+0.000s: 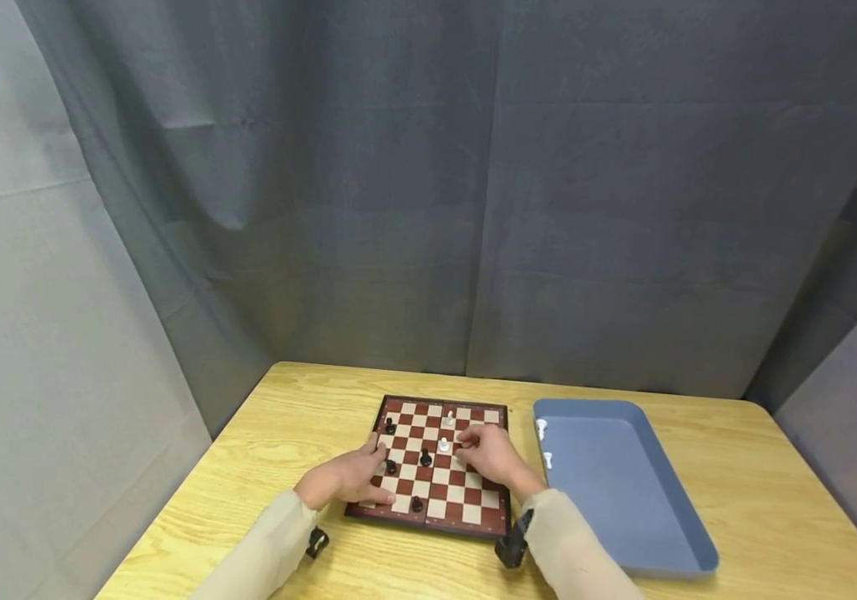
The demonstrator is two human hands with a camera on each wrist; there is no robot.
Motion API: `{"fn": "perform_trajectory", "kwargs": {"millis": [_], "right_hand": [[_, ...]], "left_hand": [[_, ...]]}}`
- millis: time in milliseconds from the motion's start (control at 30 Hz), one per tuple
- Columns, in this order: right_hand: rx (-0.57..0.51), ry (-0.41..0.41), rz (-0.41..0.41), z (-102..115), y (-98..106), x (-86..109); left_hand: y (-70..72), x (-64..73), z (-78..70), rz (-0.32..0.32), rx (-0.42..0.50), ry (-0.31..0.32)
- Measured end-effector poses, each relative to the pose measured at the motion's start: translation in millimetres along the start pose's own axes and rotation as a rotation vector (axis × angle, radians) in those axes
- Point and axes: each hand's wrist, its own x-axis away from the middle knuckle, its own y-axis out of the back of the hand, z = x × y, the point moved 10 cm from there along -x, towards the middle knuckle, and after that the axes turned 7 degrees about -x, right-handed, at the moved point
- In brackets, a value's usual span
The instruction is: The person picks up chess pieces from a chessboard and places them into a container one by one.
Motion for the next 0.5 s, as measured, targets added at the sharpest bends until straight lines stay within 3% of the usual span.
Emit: {"fn": "perform_trajectory", "kwargs": {"millis": [233, 500], "right_hand": [[0.012, 0.039, -0.002, 5.0, -6.1, -2.6], [0.036, 0.009, -0.006, 2.8, -13.8, -7.4]], "left_hand": [[0.8, 1.1, -1.0, 0.001, -0.018, -0.005], [-1.0, 1.2, 0.7, 0.0, -0.008, -0.005]]}}
